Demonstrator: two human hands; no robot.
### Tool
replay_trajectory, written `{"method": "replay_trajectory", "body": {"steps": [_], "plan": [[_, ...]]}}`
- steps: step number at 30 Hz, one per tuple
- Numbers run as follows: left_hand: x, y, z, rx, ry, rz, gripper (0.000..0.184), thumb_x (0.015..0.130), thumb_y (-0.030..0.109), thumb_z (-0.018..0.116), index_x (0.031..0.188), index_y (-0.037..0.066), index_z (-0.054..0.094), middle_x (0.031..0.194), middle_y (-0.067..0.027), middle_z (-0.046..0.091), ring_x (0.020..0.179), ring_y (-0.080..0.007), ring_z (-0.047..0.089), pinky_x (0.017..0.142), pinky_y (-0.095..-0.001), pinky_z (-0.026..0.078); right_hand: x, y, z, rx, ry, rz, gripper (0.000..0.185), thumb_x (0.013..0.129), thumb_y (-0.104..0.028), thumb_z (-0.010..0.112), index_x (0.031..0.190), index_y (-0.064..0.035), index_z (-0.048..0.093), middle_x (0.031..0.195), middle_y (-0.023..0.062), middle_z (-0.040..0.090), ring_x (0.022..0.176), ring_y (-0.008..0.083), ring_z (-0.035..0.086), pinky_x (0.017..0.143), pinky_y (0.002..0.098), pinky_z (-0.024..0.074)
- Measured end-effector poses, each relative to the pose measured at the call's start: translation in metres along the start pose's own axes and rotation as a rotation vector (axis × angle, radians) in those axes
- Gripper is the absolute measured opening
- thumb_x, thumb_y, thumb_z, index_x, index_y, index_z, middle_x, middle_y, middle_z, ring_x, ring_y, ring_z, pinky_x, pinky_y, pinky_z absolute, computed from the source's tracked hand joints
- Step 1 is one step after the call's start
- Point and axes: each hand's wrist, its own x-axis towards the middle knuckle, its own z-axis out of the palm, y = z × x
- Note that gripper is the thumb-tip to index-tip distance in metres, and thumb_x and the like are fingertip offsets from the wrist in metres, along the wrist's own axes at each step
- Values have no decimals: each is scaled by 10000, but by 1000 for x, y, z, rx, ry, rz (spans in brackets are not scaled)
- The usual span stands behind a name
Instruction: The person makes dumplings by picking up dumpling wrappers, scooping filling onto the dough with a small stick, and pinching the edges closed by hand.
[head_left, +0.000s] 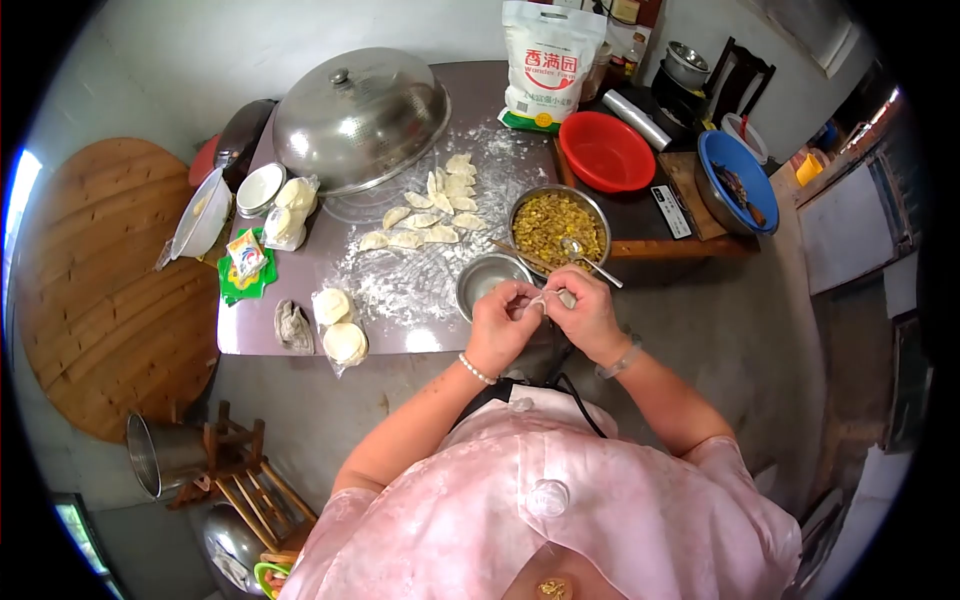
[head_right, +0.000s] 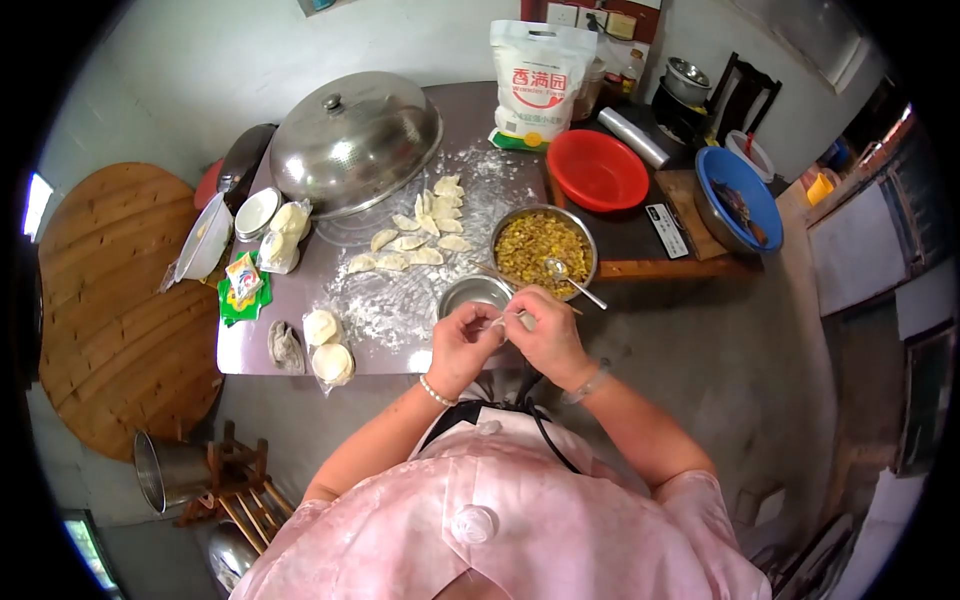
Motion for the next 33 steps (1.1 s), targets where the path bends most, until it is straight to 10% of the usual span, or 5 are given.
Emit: {"method": "replay_trajectory", "body": {"steps": [5, 14, 33], "plan": [[3, 0, 9, -46, 1, -85, 162, 792, 1, 643, 947, -14, 599, 805, -10, 609, 705, -45, 562, 606, -178, 461, -2, 1, -14, 516, -63, 532, 125, 798, -69, 659, 894, 5, 628, 870, 38, 628, 742, 100, 595, 596, 238, 477], [4, -4, 22, -135, -28, -90, 134, 827, -7, 608, 955, -36, 581, 849, -53, 636, 772, -104, 622, 726, -237, 537, -4, 18, -39, 455, -248, 506, 187, 787, -68, 678, 951, 12, 637, 777, 25, 628, 649, 54, 571, 520, 192, 461], [7, 2, 49, 79, -37, -118, 82, 824, 49, 628, 854, -18, 593, 718, -16, 610, 641, -54, 559, 571, -191, 449, -16, 27, -56, 254, -161, 280, 107, 769, -71, 667, 835, 2, 624, 754, 38, 611, 633, 83, 557, 530, 229, 438]]}}
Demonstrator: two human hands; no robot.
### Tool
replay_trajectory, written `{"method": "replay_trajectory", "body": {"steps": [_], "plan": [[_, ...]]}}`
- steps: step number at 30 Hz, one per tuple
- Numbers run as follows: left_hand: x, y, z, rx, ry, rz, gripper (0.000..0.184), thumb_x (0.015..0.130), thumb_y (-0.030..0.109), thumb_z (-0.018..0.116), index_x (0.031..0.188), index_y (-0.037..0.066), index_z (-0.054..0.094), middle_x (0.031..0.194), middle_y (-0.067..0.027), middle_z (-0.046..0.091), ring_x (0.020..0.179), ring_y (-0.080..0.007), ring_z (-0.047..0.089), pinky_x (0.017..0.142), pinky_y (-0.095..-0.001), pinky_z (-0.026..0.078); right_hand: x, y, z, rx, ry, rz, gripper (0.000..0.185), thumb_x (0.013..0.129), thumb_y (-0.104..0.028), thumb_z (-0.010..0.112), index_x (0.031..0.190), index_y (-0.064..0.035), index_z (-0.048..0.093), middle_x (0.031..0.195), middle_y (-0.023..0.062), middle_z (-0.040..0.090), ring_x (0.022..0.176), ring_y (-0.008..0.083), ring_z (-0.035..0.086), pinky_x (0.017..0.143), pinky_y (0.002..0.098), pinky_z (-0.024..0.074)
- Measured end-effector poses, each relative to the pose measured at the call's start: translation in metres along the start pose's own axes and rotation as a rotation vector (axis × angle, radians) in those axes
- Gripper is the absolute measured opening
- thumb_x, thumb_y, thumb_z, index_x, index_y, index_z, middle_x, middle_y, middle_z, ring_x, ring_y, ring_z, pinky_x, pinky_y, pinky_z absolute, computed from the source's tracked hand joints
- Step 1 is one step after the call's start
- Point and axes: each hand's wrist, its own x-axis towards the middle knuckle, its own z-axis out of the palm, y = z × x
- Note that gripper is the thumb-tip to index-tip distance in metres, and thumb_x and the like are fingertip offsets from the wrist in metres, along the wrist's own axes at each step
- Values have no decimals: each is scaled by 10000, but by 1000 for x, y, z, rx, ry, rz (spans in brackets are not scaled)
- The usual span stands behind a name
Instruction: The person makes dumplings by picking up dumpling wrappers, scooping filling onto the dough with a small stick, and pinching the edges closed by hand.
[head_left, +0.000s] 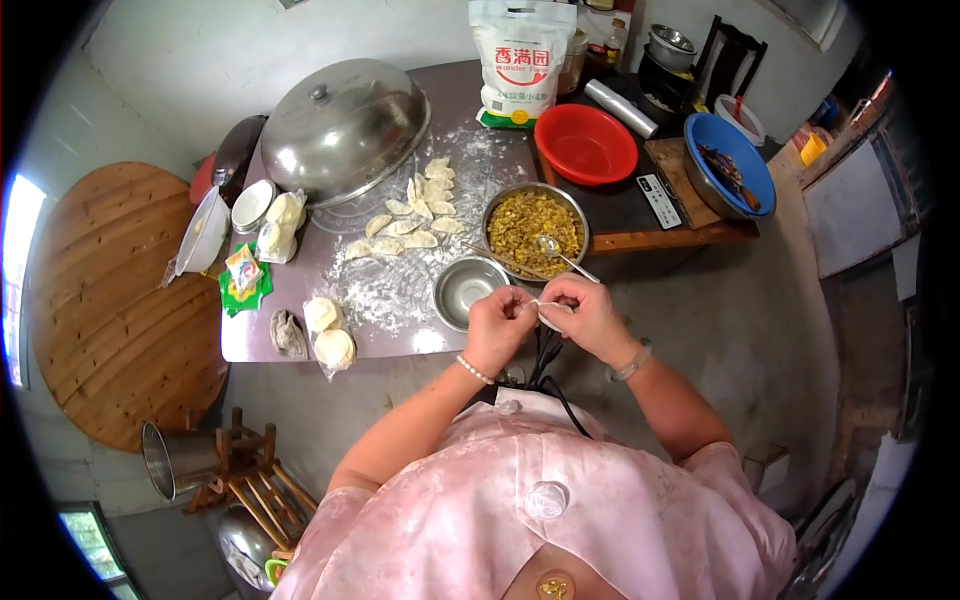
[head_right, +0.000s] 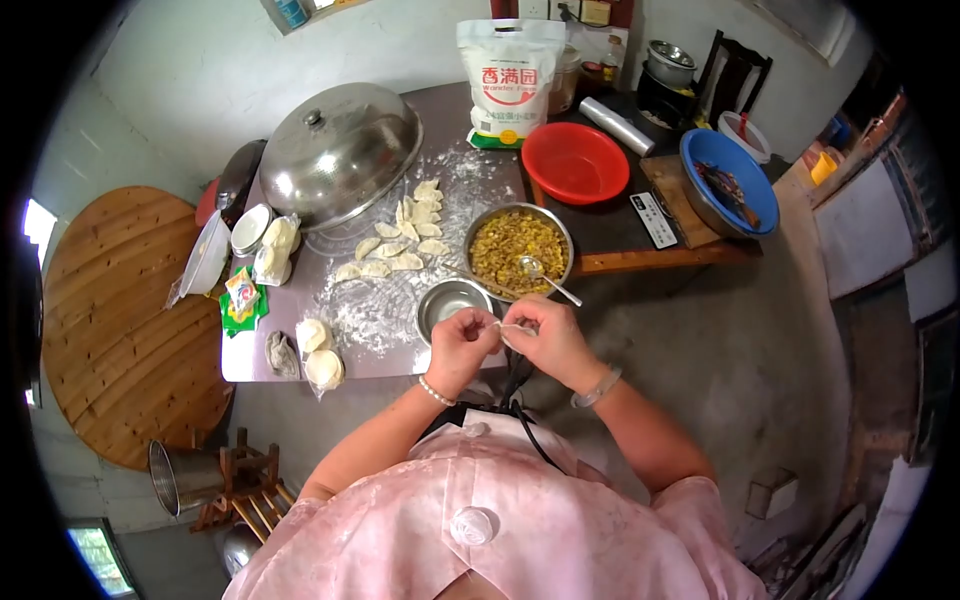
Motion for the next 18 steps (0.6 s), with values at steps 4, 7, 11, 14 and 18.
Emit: {"method": "replay_trajectory", "body": {"steps": [4, 7, 11, 14, 18], "plan": [[-1, 4, 1, 191, 47, 148, 89, 817, 49, 634, 855, -25, 602, 708, 3, 598, 642, -32, 534, 562, -186, 436, 2, -16, 1, -5, 18, 67, 101, 750, -53, 672, 803, 12, 614, 762, 59, 605, 667, 109, 564, 584, 252, 449], [-4, 2, -3, 260, 60, 194, 96, 813, 48, 636, 866, -27, 611, 710, 10, 596, 647, -24, 529, 561, -184, 433, 2, -15, 6, 3, 14, 76, 103, 744, -50, 669, 795, 15, 608, 763, 78, 609, 674, 150, 579, 612, 273, 462], [-4, 2, -5, 223, 63, 189, 106, 815, 50, 639, 874, -35, 615, 718, 3, 609, 655, -26, 537, 567, -186, 439, 7, -14, 11, -115, 80, -98, 107, 733, -48, 665, 795, 16, 606, 775, 102, 616, 682, 210, 604, 627, 297, 474], [0, -2, -5, 193, 41, 165, 107, 826, 54, 629, 877, -39, 614, 710, -9, 613, 643, -37, 548, 564, -191, 446, 8, -10, 16, -199, 140, -173, 97, 727, -44, 653, 783, 17, 603, 780, 120, 611, 687, 248, 609, 629, 310, 475], [4, 2, -9, 2, 49, -27, 103, 841, 66, 609, 860, -35, 610, 690, -16, 606, 612, -53, 554, 547, -194, 445, 14, 0, 17, -38, 42, 8, 138, 782, -78, 645, 882, 10, 610, 799, 78, 629, 702, 174, 615, 599, 277, 497]]}}
